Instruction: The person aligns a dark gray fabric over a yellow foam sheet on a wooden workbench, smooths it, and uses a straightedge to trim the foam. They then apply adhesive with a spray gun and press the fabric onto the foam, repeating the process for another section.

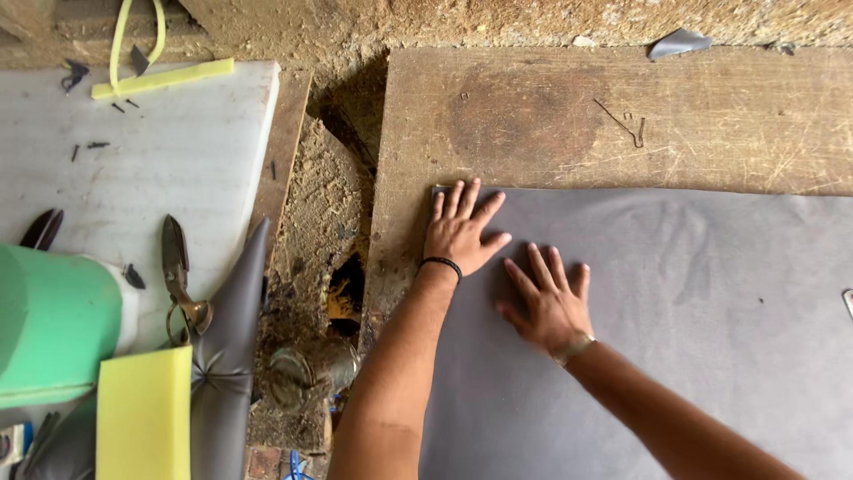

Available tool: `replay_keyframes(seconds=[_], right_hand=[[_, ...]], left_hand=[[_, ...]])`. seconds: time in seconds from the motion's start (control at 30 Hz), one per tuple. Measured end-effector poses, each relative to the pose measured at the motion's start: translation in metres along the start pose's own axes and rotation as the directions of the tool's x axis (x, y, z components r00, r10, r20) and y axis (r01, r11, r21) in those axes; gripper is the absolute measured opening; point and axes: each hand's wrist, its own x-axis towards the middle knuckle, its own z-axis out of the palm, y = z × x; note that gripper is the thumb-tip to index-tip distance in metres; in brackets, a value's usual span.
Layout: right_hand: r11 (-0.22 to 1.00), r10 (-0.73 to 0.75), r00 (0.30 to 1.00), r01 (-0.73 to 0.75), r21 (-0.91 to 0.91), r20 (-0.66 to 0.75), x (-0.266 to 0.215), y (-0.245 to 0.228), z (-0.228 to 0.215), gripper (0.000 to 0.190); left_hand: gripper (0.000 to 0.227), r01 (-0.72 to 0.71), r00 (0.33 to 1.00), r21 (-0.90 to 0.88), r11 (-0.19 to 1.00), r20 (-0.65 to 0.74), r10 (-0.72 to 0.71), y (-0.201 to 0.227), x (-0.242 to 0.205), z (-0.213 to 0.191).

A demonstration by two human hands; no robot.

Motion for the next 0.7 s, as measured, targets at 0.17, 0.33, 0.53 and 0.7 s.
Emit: replay_keyframes(seconds=[0.17,0.33,0.53,0.7], right_hand=[[0.971,0.176,0.981,-0.16,-0.179,0.082,0.032,0.064,-0.025,0.091],[0.956,0.229,0.972,-0.215,-0.198,0.052,0.069,0.095,-0.024,0.092],[0.925,0.33,0.936,-0.296,-0.238,0.12,0.046,0.179,-0.047,0.091],[0.906,0.413,0.895,-0.423,-0.023,-0.17,0.015,0.244,-0.042,0.088]], left_hand=[[0.083,0.057,0.998,-0.054,0.997,-0.03,-0.059,-0.015,0.011,0.002],[0.085,0.078,0.997,-0.033,0.996,-0.024,-0.079,-0.019,0.014,0.009],[0.078,0.179,0.984,-0.012,0.984,0.007,-0.179,-0.011,0.02,0.012],[0.079,0.281,0.952,-0.034,0.959,-0.12,-0.283,0.068,-0.006,0.032]])
